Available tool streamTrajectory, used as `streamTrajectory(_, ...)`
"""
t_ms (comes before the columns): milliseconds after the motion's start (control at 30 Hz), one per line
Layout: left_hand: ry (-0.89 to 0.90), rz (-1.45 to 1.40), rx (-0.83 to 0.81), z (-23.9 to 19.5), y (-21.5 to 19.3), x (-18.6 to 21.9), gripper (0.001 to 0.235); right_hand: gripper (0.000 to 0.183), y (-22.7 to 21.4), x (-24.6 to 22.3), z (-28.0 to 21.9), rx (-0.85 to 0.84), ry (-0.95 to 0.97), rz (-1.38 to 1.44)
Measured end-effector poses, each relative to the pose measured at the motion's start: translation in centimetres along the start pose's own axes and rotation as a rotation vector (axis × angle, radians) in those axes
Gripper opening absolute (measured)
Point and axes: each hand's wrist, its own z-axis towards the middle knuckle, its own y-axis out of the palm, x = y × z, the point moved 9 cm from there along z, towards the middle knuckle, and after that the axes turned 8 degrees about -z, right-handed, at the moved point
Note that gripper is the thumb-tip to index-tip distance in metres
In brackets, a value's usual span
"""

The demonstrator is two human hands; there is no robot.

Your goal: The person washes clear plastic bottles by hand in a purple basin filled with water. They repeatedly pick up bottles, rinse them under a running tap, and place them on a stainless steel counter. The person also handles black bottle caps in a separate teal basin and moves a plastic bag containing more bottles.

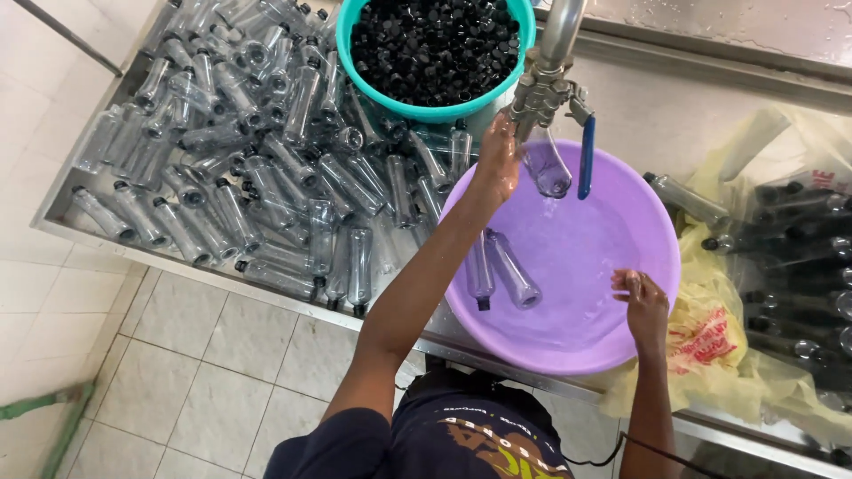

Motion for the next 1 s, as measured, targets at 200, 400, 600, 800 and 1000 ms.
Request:
streamTrajectory(200, 0.045, -0.110, -0.103, -2.8, 0.8, 7.3, 0.041, 0.033, 1.0, 4.1, -4.3, -0.036, -0.037, -0.310)
streamTrajectory(400, -0.048, -0.130, -0.186, 0.8, -2.8, 8.6, 0.038, 0.027, 2.2, 6.5, -6.6, 0.025, -0.026, -0.595)
streamTrajectory(600, -0.057, -0.242, -0.102, -1.4, -9.9, 14.0, 0.039, 0.028, 2.6, 10.5, -6.1, 0.115, 0.041, -0.800)
streamTrajectory(800, 0.353, -0.327, 0.114, -7.4, -23.3, 26.7, 0.056, 0.036, 1.8, 6.1, -7.0, 0.162, -0.060, -0.722)
streamTrajectory(1000, 0.958, -0.172, 0.433, -21.8, -33.9, 42.3, 0.095, 0.036, 1.0, 8.4, -6.6, 0.180, -0.053, -0.815)
